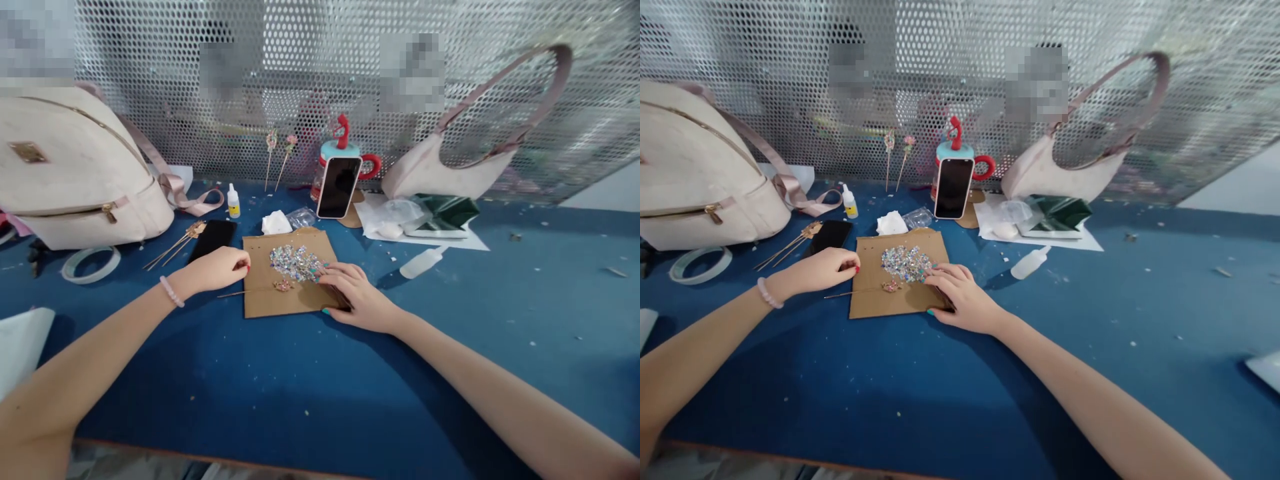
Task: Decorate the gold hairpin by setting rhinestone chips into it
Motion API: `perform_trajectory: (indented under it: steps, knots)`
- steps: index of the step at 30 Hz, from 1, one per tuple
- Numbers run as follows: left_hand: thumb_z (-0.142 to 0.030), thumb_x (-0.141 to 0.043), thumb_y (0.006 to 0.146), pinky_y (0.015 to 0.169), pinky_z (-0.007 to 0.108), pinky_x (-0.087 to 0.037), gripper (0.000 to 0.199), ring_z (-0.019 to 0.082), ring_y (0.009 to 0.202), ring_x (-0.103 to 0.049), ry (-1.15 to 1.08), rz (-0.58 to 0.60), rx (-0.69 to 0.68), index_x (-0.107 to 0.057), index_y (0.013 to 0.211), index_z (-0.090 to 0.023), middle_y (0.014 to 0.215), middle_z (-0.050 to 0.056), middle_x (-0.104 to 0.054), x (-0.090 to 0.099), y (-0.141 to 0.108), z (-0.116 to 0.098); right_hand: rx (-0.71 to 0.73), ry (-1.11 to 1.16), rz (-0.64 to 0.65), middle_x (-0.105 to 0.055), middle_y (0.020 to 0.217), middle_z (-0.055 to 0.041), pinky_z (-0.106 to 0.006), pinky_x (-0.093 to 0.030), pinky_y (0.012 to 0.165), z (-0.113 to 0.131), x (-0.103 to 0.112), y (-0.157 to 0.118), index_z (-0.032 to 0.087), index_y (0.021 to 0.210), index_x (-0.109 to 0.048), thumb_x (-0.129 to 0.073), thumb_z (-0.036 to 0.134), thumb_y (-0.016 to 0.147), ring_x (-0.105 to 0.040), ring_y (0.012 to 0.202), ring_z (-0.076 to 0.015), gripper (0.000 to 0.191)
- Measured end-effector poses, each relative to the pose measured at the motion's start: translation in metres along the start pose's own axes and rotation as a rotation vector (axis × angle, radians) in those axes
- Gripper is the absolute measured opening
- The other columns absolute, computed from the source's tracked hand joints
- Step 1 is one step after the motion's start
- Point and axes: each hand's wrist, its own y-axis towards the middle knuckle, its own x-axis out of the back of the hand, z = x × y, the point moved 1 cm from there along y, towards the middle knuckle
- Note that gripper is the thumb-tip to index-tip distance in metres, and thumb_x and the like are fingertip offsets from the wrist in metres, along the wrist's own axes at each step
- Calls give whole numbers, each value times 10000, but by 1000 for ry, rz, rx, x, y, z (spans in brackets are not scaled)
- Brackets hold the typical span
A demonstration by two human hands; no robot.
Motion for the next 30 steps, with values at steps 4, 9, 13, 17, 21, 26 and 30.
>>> perform_trajectory:
  steps: [4,9,13,17,21,26,30]
  knots:
    - [-321,-530,936,687,309,-529,211,139,759,-603,121,-178,-95,-593,989,-127,905,35,-619,2,6,-14,45,57,-32,-613,1204,-121,-533,-418,977,-2,5,1,229,1162,-522,-679,342,740,-499,1205,-319,464]
    - [-260,-457,886,469,283,-334,270,130,517,-484,171,-349,-572,-520,638,-173,585,10,-525,-30,-15,-64,58,177,-127,-676,916,-79,-371,-521,743,12,12,10,228,1129,-520,-553,275,846,-633,861,-217,288]
    - [-265,-549,788,398,293,-239,264,116,419,-389,123,-436,-891,-464,548,-196,484,-28,-405,-61,-33,-85,117,358,-91,-673,779,-35,-283,-489,596,37,13,31,216,1138,-538,-496,263,877,-610,667,-159,268]
    - [-278,-565,761,384,290,-258,260,119,417,-359,47,-454,-925,-477,532,-190,485,-23,-385,-69,-34,-80,111,418,26,-611,614,-4,-243,-428,509,60,3,47,187,978,-609,-403,161,910,-551,544,-127,219]
    - [-239,-555,771,394,290,-283,247,127,430,-338,12,-446,-901,-503,533,-192,491,-14,-374,-65,-33,-73,-64,507,9,-567,543,51,-202,-410,444,69,-12,47,192,952,-553,-465,201,916,-485,440,-85,96]
    - [-220,-561,771,637,364,-492,168,136,467,-360,-28,-407,-958,-599,607,-219,545,-13,-409,-64,-36,-71,-232,492,-106,-554,539,53,-191,-388,386,65,-20,42,223,754,-537,-588,351,883,-504,422,-76,189]
    - [-241,-567,764,819,440,-513,133,150,470,-343,-8,-360,-901,-628,646,-239,554,-14,-445,-66,-37,-70,-190,425,-118,-585,543,40,-212,-426,407,62,-17,49,239,745,-550,-586,321,888,-565,457,-104,168]
